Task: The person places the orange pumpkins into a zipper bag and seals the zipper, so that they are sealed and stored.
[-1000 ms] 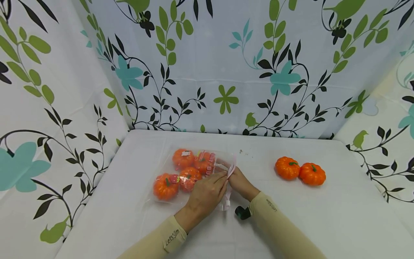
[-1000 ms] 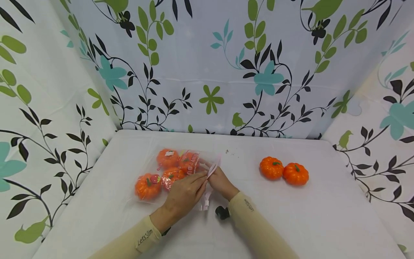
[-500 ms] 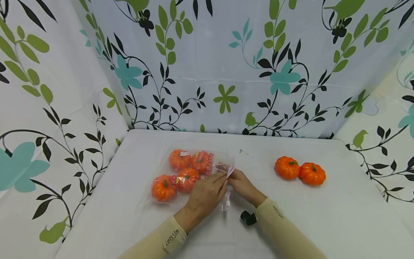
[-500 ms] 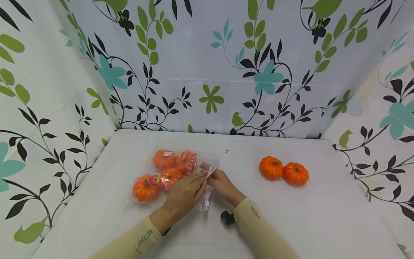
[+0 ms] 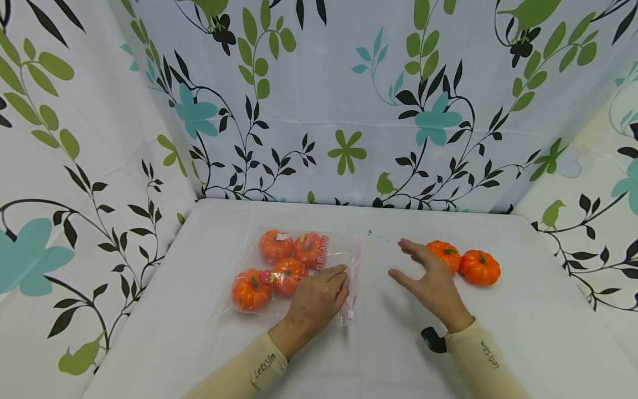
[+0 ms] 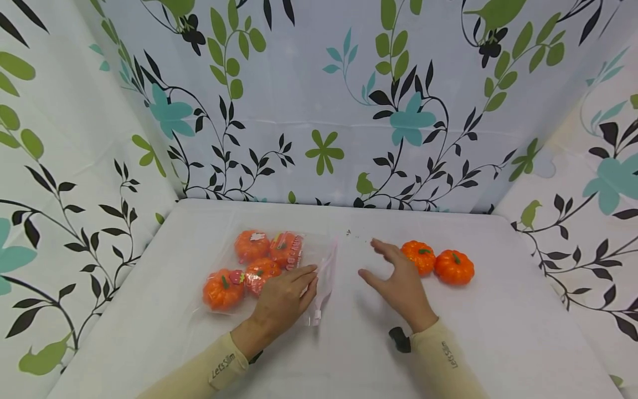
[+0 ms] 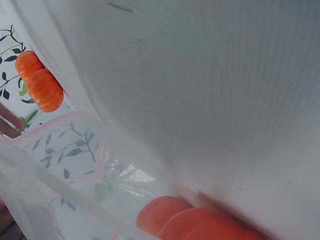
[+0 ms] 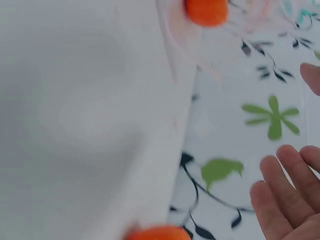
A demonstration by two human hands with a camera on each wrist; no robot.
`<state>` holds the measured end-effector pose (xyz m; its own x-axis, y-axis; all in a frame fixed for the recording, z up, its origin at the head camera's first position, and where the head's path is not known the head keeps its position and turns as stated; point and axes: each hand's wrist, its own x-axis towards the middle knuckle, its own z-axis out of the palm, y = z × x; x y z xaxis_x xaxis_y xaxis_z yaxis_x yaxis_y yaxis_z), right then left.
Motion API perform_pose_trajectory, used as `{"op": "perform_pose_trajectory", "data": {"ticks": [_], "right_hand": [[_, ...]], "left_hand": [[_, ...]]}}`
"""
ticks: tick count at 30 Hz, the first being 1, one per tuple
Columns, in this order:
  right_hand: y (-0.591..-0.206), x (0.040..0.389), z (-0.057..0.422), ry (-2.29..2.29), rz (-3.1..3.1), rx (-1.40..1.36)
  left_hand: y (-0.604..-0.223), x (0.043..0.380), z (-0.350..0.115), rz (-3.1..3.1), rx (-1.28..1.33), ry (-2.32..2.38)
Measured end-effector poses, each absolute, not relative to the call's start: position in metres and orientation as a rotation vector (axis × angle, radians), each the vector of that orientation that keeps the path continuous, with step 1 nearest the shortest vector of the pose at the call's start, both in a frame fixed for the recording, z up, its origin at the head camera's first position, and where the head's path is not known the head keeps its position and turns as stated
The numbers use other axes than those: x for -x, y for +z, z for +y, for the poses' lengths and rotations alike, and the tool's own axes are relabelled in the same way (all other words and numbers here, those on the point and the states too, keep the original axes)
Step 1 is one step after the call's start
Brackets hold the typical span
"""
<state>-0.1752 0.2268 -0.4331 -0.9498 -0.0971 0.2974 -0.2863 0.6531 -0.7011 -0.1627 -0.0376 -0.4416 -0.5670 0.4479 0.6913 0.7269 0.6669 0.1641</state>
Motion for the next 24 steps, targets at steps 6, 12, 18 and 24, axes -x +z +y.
{"op": "perform_pose_trajectory", "data": {"ticks": [6, 12, 18, 24], "right_hand": [[-0.407, 0.185, 0.266, 0.940, -2.670, -0.294], [-0.402, 0.197, 0.295, 0.889, -2.839, -0.242], [-0.414, 0.209, 0.315, 0.870, -3.017, -0.118], [-0.425, 0.214, 0.326, 0.744, -3.126, -0.050]], "left_hand": [[-0.442, 0.163, -0.036, -2.254, 0.892, -0.592], [-0.442, 0.163, -0.035, -2.265, 0.887, -0.581], [-0.442, 0.162, -0.036, -2.284, 0.875, -0.571], [-0.442, 0.162, -0.036, -2.290, 0.869, -0.578]]}}
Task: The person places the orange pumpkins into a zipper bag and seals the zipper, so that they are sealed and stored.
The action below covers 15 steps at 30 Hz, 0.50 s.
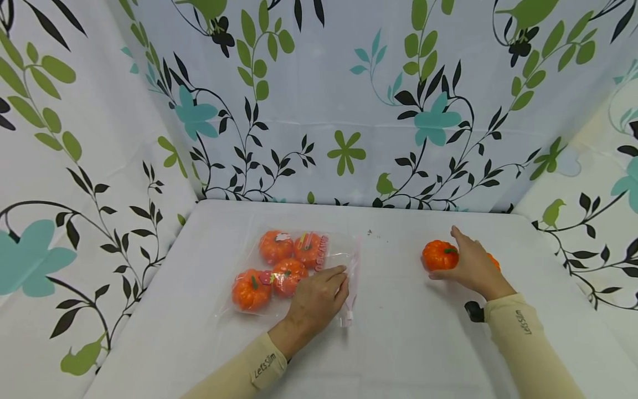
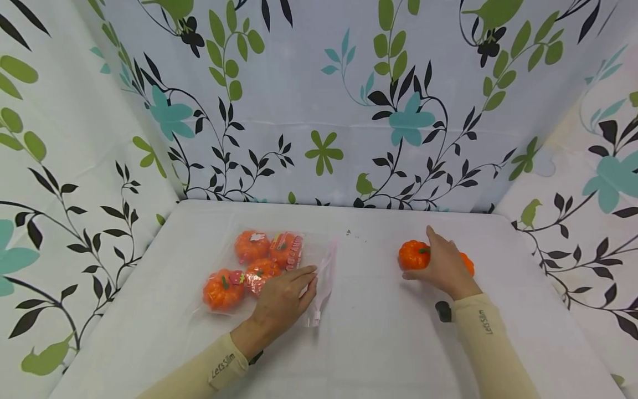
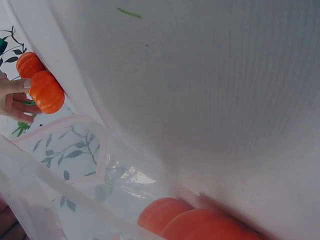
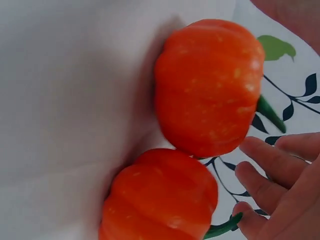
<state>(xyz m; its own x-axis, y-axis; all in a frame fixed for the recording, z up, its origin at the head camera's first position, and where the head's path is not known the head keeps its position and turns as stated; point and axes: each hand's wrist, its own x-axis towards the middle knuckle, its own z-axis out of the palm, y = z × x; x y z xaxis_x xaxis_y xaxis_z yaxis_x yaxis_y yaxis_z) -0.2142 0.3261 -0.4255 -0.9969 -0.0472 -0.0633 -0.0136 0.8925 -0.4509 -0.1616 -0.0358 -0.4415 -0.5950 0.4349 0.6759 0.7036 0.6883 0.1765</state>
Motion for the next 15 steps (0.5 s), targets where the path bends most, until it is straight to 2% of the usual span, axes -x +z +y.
{"op": "perform_pose_trajectory", "data": {"ticks": [15], "right_hand": [[-0.446, 0.211, 0.335, -0.528, 3.127, 0.073]], "left_hand": [[-0.440, 0.161, -0.035, -2.297, 0.866, -0.602]]}}
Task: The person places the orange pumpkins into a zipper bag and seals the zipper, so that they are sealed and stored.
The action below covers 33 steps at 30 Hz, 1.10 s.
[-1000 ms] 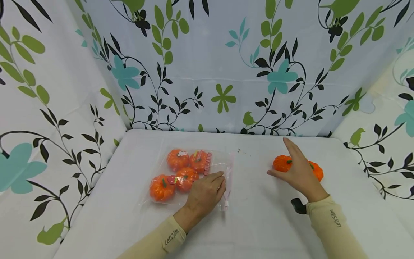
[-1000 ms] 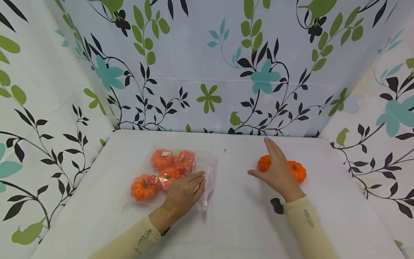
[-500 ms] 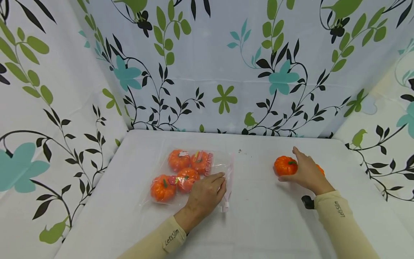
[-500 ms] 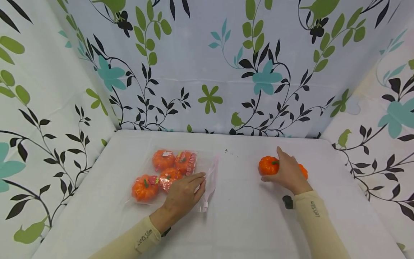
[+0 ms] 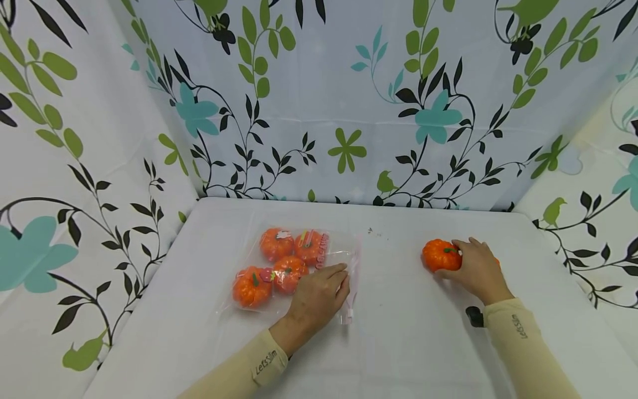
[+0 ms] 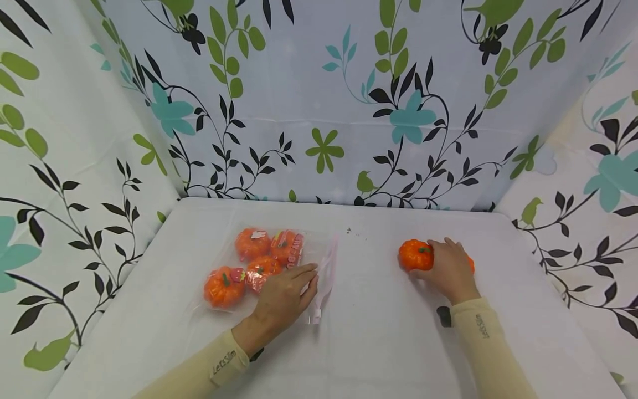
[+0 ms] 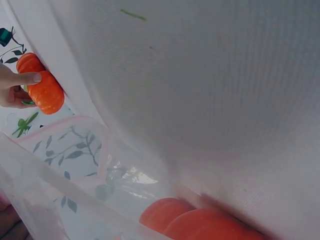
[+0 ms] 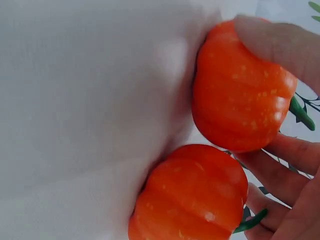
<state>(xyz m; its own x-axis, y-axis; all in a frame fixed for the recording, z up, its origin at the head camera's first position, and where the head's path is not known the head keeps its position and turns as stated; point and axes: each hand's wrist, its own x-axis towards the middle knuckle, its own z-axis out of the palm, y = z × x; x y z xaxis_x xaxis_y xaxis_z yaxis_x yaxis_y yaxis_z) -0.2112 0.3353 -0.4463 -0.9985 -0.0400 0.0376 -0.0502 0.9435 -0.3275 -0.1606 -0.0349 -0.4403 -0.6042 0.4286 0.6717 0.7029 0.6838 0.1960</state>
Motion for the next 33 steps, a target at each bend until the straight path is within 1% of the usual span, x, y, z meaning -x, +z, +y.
{"op": "perform_pose_trajectory", "data": {"ticks": [8, 17, 26, 33], "right_hand": [[-0.445, 0.201, 0.316, 0.568, -3.022, -0.100], [-0.435, 0.193, 0.265, 0.786, -3.000, -0.265], [-0.446, 0.190, 0.217, 0.976, -2.927, -0.447], [-0.448, 0.190, 0.195, 1.016, -2.932, -0.448]], "left_hand": [[-0.442, 0.160, -0.034, -2.312, 0.860, -0.606], [-0.442, 0.161, -0.035, -2.316, 0.848, -0.599], [-0.440, 0.159, -0.035, -2.303, 0.855, -0.590], [-0.438, 0.159, -0.034, -2.304, 0.858, -0.580]]}}
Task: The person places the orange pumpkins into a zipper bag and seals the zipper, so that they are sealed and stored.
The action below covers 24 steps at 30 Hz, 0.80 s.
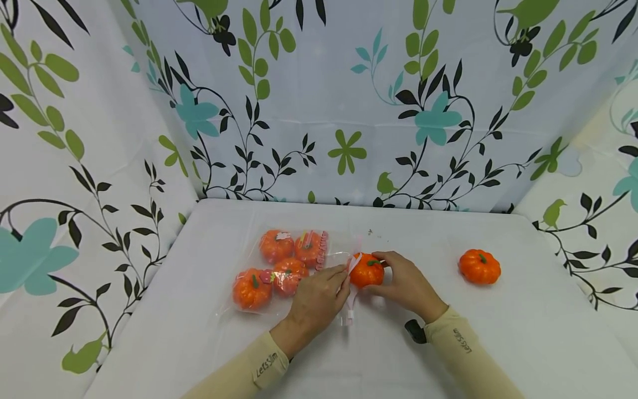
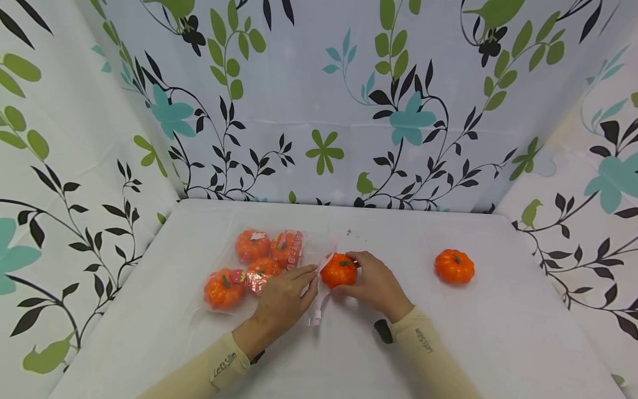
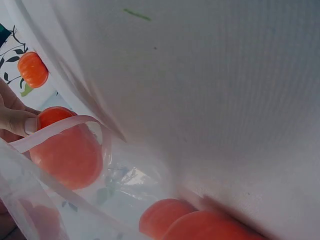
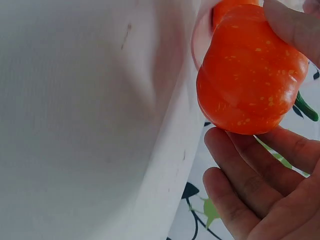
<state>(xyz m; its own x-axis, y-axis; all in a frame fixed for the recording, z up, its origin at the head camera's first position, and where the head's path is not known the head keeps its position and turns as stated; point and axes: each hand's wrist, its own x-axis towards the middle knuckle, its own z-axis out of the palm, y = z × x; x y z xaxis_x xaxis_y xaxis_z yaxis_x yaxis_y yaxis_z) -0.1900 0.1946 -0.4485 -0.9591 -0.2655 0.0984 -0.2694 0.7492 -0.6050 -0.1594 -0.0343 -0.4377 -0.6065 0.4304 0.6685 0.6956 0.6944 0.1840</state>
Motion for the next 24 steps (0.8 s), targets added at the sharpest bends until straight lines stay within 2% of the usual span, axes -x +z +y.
{"op": "perform_pose_trajectory", "data": {"ticks": [14, 24], "right_hand": [[-0.457, 0.194, 0.170, 1.017, -2.885, -0.504], [-0.471, 0.205, 0.151, 1.066, -2.863, -0.317]], "left_hand": [[-0.435, 0.160, -0.033, -2.249, 0.853, -0.562], [-0.437, 0.159, -0.035, -2.256, 0.863, -0.552]]}}
